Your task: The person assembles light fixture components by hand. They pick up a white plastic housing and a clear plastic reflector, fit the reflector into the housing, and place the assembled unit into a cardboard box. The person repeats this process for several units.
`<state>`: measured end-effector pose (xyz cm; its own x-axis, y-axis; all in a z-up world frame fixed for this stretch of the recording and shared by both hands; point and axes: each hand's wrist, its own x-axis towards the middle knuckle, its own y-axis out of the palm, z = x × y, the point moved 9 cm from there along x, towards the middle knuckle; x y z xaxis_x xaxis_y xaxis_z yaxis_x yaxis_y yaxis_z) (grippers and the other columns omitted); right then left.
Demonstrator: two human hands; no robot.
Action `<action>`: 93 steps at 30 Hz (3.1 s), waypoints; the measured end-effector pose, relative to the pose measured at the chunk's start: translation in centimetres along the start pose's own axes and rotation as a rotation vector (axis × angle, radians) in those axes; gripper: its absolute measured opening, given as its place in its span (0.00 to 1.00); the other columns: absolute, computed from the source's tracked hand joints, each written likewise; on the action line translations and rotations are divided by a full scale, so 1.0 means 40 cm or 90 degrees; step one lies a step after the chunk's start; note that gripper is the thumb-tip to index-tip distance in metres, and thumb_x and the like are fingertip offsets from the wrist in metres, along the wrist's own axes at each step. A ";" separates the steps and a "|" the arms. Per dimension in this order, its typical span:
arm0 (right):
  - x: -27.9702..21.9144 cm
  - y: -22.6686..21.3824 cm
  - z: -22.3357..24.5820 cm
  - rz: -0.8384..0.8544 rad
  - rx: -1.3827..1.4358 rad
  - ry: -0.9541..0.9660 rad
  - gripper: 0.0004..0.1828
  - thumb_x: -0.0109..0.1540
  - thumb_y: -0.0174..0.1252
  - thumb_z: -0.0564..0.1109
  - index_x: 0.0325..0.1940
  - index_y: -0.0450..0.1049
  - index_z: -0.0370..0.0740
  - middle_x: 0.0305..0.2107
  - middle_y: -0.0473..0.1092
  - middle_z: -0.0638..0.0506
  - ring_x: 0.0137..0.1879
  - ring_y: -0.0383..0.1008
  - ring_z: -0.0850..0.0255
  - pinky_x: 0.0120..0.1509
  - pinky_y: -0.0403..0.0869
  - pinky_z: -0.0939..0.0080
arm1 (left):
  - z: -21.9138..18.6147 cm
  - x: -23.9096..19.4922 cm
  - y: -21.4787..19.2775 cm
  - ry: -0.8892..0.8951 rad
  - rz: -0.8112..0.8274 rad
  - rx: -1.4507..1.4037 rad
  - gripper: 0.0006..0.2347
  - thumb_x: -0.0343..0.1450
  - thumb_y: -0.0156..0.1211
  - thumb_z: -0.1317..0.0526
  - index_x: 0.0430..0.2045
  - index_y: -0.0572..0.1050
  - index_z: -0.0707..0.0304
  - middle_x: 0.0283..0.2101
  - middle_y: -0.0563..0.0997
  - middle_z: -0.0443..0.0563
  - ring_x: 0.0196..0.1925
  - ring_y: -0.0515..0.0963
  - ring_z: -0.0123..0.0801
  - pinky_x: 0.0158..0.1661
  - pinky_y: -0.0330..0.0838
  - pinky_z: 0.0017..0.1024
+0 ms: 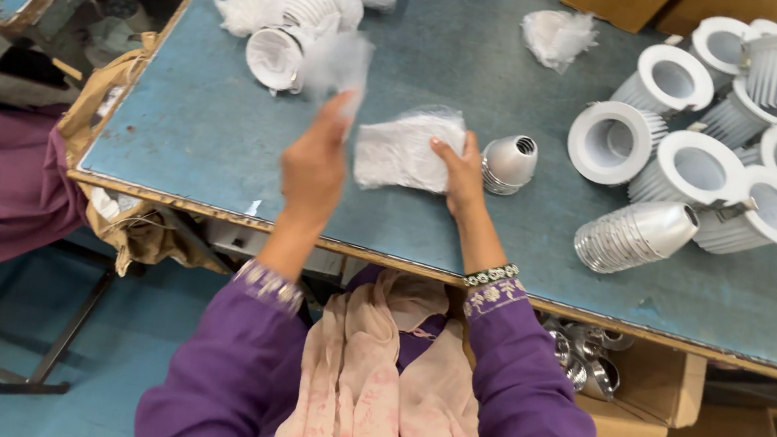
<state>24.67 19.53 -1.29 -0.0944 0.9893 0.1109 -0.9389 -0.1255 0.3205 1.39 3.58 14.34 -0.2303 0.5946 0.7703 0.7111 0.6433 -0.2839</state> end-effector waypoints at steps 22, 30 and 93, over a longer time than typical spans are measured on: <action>-0.023 0.082 0.022 0.120 -0.105 -0.025 0.33 0.65 0.59 0.60 0.65 0.60 0.37 0.57 0.67 0.46 0.64 0.67 0.60 0.69 0.65 0.59 | 0.205 -0.110 0.316 -0.475 0.166 -0.618 0.26 0.75 0.55 0.54 0.69 0.59 0.59 0.66 0.72 0.60 0.65 0.74 0.47 0.57 0.71 0.39; -0.022 0.075 0.012 0.134 -0.162 -0.016 0.45 0.68 0.44 0.72 0.77 0.52 0.36 0.66 0.62 0.43 0.71 0.61 0.56 0.76 0.58 0.58 | 0.088 -0.078 0.271 -0.172 0.239 -0.249 0.36 0.65 0.74 0.55 0.67 0.60 0.61 0.66 0.70 0.61 0.68 0.71 0.48 0.62 0.67 0.41; -0.027 0.064 0.026 0.084 -0.129 -0.022 0.25 0.61 0.65 0.39 0.62 0.70 0.34 0.50 0.76 0.49 0.54 0.77 0.62 0.61 0.75 0.61 | 0.239 -0.120 0.308 -0.367 0.108 -0.468 0.19 0.72 0.64 0.65 0.58 0.71 0.73 0.54 0.80 0.58 0.56 0.77 0.35 0.57 0.71 0.29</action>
<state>22.70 18.06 0.40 -0.2127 0.9616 0.1733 -0.9666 -0.2330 0.1065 4.91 13.26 1.69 -0.2384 0.9253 0.2949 0.9600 0.1787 0.2155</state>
